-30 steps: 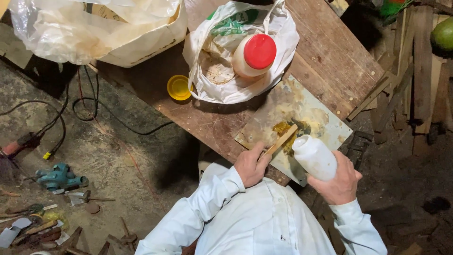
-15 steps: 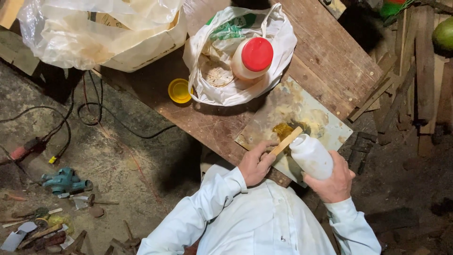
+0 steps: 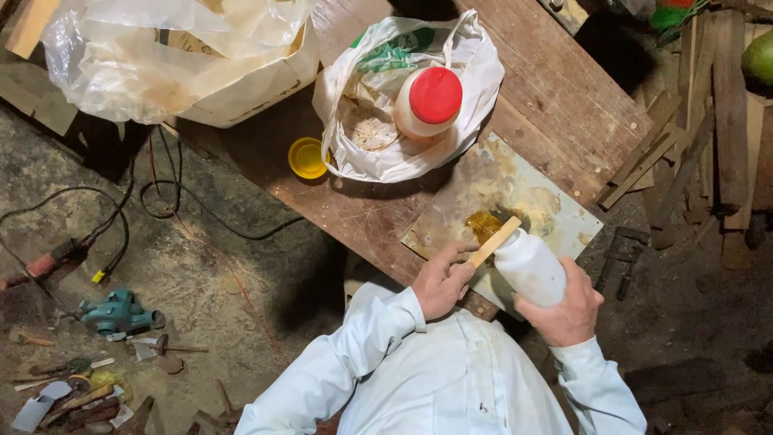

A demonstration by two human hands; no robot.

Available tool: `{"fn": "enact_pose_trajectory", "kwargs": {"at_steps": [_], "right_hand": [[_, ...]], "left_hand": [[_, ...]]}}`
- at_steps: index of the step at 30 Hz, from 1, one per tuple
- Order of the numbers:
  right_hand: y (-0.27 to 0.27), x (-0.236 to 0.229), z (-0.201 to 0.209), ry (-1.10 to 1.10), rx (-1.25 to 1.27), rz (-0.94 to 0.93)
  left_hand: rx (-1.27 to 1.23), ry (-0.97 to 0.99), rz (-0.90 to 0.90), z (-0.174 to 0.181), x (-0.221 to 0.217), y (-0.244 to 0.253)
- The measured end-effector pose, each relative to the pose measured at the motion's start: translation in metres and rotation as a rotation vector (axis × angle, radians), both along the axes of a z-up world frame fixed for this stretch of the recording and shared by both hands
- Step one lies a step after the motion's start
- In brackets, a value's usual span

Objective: Mixing wood dust with liquid resin on a metal plate using a wooden stick to create wood filler.

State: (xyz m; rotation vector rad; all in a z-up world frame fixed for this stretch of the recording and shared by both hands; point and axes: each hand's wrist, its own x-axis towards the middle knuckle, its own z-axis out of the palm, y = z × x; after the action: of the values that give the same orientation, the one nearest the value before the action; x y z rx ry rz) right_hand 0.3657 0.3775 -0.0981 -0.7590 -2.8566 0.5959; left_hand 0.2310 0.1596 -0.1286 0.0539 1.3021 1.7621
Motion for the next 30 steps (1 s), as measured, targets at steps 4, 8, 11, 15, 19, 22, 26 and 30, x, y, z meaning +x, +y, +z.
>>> {"fn": "enact_pose_trajectory", "kwargs": {"at_steps": [4, 8, 11, 15, 19, 22, 26, 30], "right_hand": [[-0.001, -0.002, 0.001, -0.001, -0.008, 0.007], [0.005, 0.009, -0.012, 0.053, 0.033, 0.005], [0.002, 0.01, -0.015, 0.14, -0.007, -0.015], [-0.006, 0.009, -0.012, 0.331, -0.131, -0.074], [0.004, 0.013, -0.007, 0.406, -0.129, -0.131], [0.004, -0.001, 0.011, 0.429, -0.23, -0.139], [-0.001, -0.001, 0.008, 0.633, -0.446, -0.084], [-0.002, 0.018, -0.005, 0.68, -0.461, -0.112]], "left_hand": [[-0.022, 0.016, -0.004, 0.0, 0.001, 0.003], [-0.065, 0.095, 0.004, -0.009, 0.004, 0.004], [-0.109, 0.173, 0.023, -0.008, 0.003, 0.004], [-0.245, 0.385, 0.054, 0.001, -0.002, 0.001], [-0.31, 0.528, -0.01, 0.003, -0.005, -0.005], [-0.43, 0.792, -0.159, 0.017, -0.018, -0.009], [-0.525, 1.053, -0.278, -0.002, -0.025, -0.012], [-0.657, 1.252, -0.255, -0.018, -0.035, -0.011]]}}
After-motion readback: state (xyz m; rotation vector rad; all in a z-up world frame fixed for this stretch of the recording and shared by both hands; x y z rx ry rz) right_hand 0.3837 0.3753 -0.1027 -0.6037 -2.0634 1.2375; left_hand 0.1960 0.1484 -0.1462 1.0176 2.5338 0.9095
